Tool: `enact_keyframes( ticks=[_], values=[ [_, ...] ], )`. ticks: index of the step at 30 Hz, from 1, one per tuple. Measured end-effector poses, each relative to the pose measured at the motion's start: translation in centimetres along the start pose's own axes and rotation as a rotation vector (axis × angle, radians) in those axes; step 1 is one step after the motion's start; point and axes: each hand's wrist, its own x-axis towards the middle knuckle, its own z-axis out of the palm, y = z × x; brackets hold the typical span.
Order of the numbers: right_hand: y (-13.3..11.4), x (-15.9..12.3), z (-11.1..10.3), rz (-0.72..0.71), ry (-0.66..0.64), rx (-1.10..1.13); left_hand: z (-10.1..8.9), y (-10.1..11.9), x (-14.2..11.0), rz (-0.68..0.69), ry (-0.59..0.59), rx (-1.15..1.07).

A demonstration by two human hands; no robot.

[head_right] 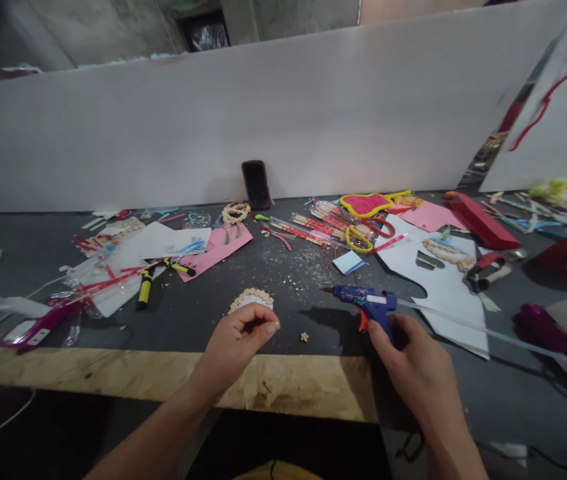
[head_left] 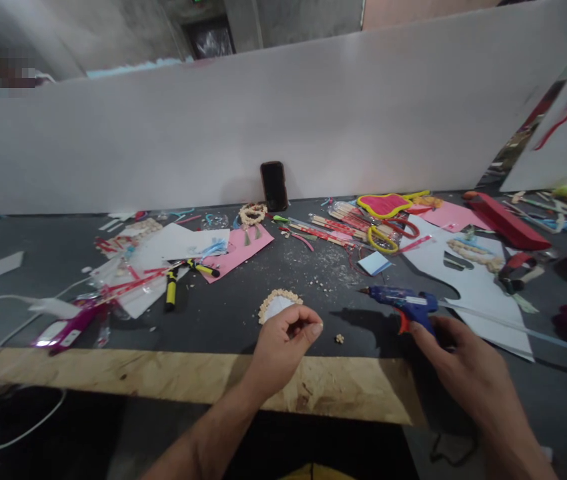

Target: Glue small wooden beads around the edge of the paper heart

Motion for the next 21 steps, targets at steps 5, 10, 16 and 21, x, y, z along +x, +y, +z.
enact_keyframes(
  ticks=[5, 10, 16, 21],
  values=[
    [-0.8, -3.3, 0.4, 0.267, -0.098, 0.885, 1.2, -0.8, -1.0, -0.112, 0.019, -0.411],
    [-1.6, -5.1, 1.8, 0.14, -0.249, 0.99, 2.0, -0.7, -1.0, -0.197, 0.111, -0.621],
    [-1.6, -6.8, 2.8, -0.024, -0.22, 0.755, 1.8, -0.7, -0.6, -0.25, 0.187, -0.769],
    [-2.9, -8.4, 2.6, -0.008, -0.191, 0.681, 1.8, -0.9, -0.6, -0.304, 0.169, -0.851]
  ],
)
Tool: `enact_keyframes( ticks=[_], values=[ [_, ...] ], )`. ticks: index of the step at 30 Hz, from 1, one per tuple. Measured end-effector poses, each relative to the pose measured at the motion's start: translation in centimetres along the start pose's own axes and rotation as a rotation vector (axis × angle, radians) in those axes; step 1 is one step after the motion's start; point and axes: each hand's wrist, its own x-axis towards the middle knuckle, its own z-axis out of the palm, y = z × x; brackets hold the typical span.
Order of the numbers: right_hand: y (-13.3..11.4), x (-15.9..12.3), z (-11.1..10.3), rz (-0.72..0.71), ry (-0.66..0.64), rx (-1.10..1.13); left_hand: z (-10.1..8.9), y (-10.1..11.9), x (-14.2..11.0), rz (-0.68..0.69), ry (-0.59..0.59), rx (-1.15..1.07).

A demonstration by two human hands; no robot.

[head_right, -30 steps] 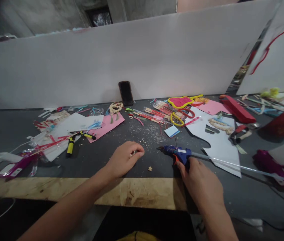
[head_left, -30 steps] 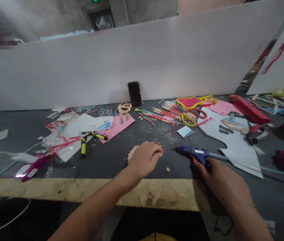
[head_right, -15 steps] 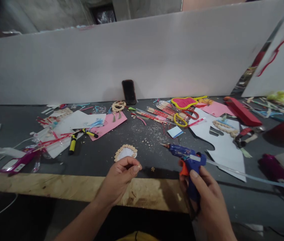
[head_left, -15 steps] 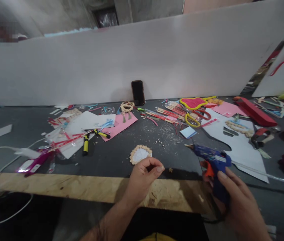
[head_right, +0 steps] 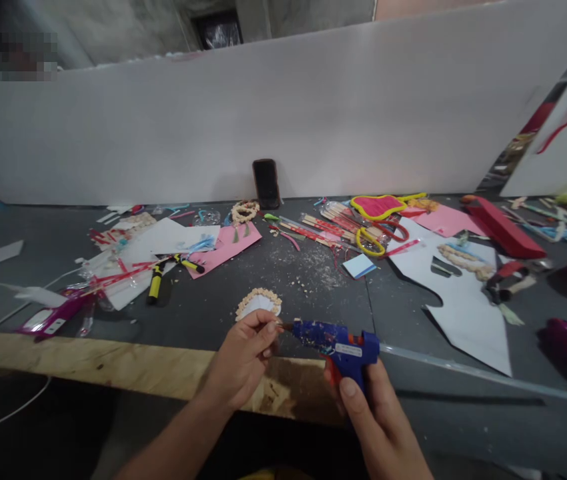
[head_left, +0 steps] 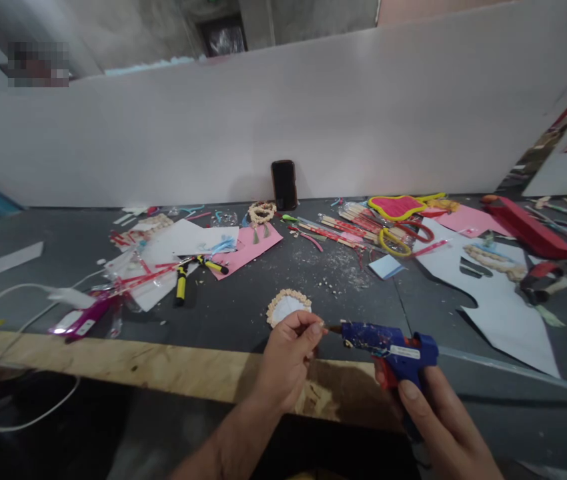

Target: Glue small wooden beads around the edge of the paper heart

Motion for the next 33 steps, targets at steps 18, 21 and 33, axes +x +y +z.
enact_keyframes(
  ticks=[18, 21, 33],
  values=[
    [2.3, 1.4, -1.4, -0.029, -0.174, -0.048, 0.1, 0.4, -0.4, -0.023, -0.022, -0.021],
    [2.6, 1.4, -1.4, -0.035, -0.144, -0.038, 0.2, 0.4, -0.3, -0.026, -0.014, -0.012],
    [1.9, 1.2, -1.1, -0.082, -0.146, 0.01, 0.1, 0.5, -0.2, -0.033, -0.015, -0.018]
  ],
)
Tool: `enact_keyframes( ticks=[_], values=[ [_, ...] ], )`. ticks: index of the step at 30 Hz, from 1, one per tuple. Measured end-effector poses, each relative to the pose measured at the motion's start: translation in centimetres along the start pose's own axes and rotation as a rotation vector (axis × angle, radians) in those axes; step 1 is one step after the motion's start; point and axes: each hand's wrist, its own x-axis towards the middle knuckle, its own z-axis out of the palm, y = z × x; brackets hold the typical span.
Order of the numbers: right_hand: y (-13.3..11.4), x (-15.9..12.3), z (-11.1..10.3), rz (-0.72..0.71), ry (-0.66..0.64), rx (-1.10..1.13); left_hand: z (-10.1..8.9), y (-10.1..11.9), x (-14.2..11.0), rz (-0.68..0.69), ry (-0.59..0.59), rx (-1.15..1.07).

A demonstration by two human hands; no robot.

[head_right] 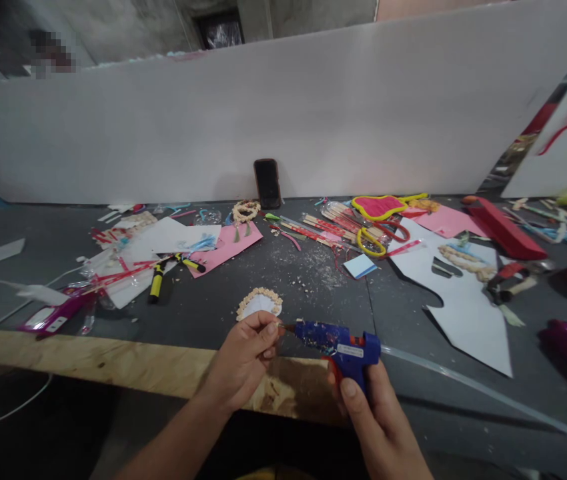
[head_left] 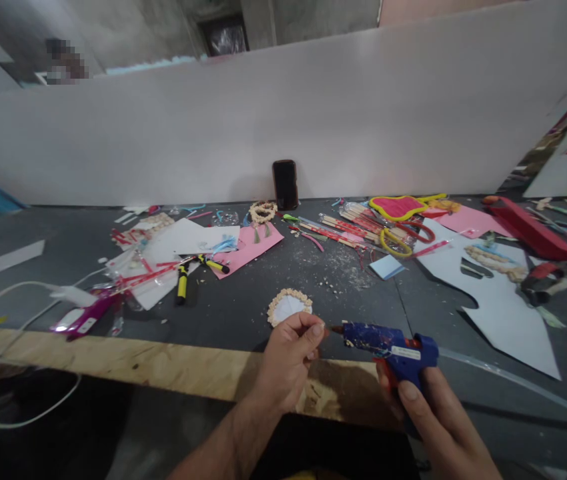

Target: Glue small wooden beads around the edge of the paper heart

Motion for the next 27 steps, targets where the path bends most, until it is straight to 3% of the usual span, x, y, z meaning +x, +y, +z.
enact_keyframes(
  ticks=[8, 14, 22, 24, 27],
  values=[
    [0.3, -0.1, -0.1, 0.027, 0.046, -0.042, 0.0, 0.0, -0.1, 0.008, -0.006, 0.015],
    [0.9, 0.2, -0.4, -0.008, -0.047, -0.056, 0.0, -0.1, 0.0, 0.015, 0.007, 0.011],
    [-1.9, 0.9, -0.4, -0.002, 0.1, -0.035, 0.0, 0.1, 0.0, 0.044, -0.014, -0.005],
    [-2.7, 2.2, -1.2, -0.02, 0.098, -0.118, -0.2, 0.1, 0.0, 0.066, -0.016, 0.013],
    [-2.9, 4.7, -2.9, -0.034, 0.126, -0.434, -0.4, -0.1, -0.1, 0.085, -0.005, 0.064]
  ],
)
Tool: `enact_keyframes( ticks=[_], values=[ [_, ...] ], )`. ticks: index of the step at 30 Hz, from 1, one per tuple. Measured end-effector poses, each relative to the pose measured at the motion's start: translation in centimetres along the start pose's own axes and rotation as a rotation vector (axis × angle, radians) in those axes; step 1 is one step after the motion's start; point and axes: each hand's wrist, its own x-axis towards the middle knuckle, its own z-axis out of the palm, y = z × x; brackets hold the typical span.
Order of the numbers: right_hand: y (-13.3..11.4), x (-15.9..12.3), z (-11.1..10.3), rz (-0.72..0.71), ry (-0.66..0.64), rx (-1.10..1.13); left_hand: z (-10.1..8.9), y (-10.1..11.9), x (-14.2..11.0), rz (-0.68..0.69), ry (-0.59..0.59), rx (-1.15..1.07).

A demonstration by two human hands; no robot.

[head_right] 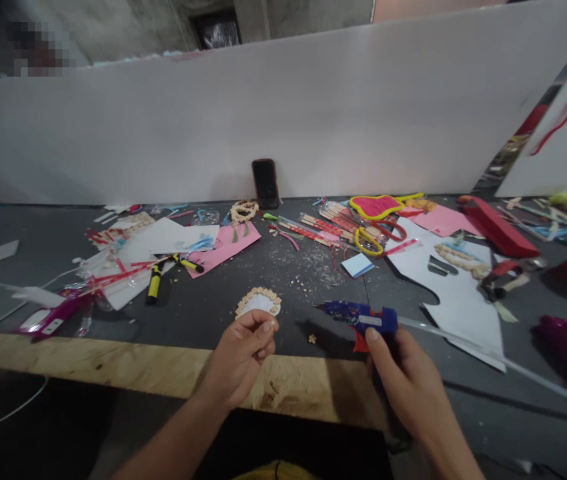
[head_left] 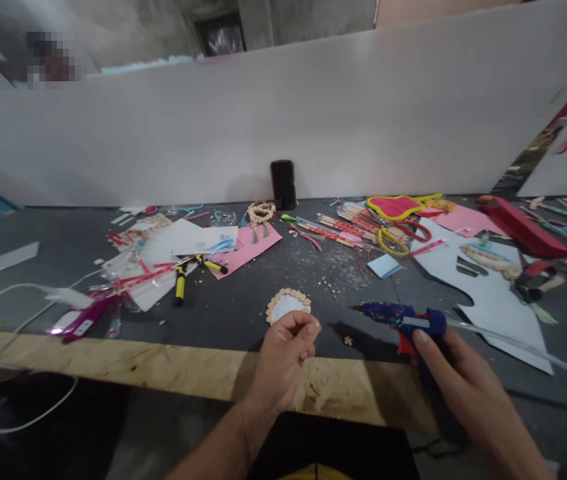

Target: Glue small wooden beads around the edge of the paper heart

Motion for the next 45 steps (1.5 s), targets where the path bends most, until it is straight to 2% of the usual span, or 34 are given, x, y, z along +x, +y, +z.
enact_keyframes(
  ticks=[5, 7, 8, 10, 11, 13, 15, 18, 22, 26, 30, 37, 42, 45],
  values=[
    [1.3, 2.9, -1.3, 0.021, 0.019, -0.627, -0.5, -0.3, -0.5, 0.014, 0.022, 0.09],
    [1.2, 2.8, -1.4, 0.034, 0.054, -0.757, -0.8, -0.5, -0.6, 0.021, 0.034, 0.126],
    [1.0, 2.6, -1.3, -0.01, 0.094, -0.77, -0.9, -0.6, -0.6, 0.027, 0.035, 0.146],
    [0.6, 2.0, -0.6, -0.229, 0.148, -0.681, -1.1, -0.8, -0.7, 0.043, 0.027, 0.186],
    [0.3, 1.6, 0.0, -0.373, 0.123, -0.598, -1.2, -0.9, -0.7, 0.048, 0.025, 0.205],
    [-0.1, 1.3, 1.4, -0.594, -0.061, -0.46, -1.2, -1.1, -0.8, 0.049, 0.03, 0.239],
    [-0.4, 1.2, 2.8, -0.682, -0.233, -0.428, -1.1, -1.2, -1.0, 0.043, 0.041, 0.265],
    [-0.9, 1.5, 4.0, -0.676, -0.347, -0.451, -1.1, -1.2, -1.2, 0.052, 0.044, 0.296],
    [-1.5, 1.7, 4.5, -0.63, -0.391, -0.451, -1.1, -1.3, -1.3, 0.074, 0.027, 0.329],
    [-1.7, 1.3, 4.5, -0.651, -0.322, -0.36, -1.2, -1.6, -1.3, 0.105, -0.007, 0.386],
    [-2.4, 0.0, 4.5, -0.747, -0.201, -0.22, -1.3, -1.8, -1.4, 0.211, -0.086, 0.463],
    [-4.0, -1.4, 4.3, -0.811, -0.11, -0.273, -1.4, -1.7, -1.6, 0.357, -0.141, 0.497],
    [-4.4, -1.7, 4.1, -0.847, -0.077, -0.27, -1.6, -1.6, -1.7, 0.367, -0.148, 0.499],
    [-4.6, -1.9, 4.0, -0.859, -0.076, -0.257, -1.7, -1.7, -1.8, 0.286, -0.142, 0.466]
  ],
)
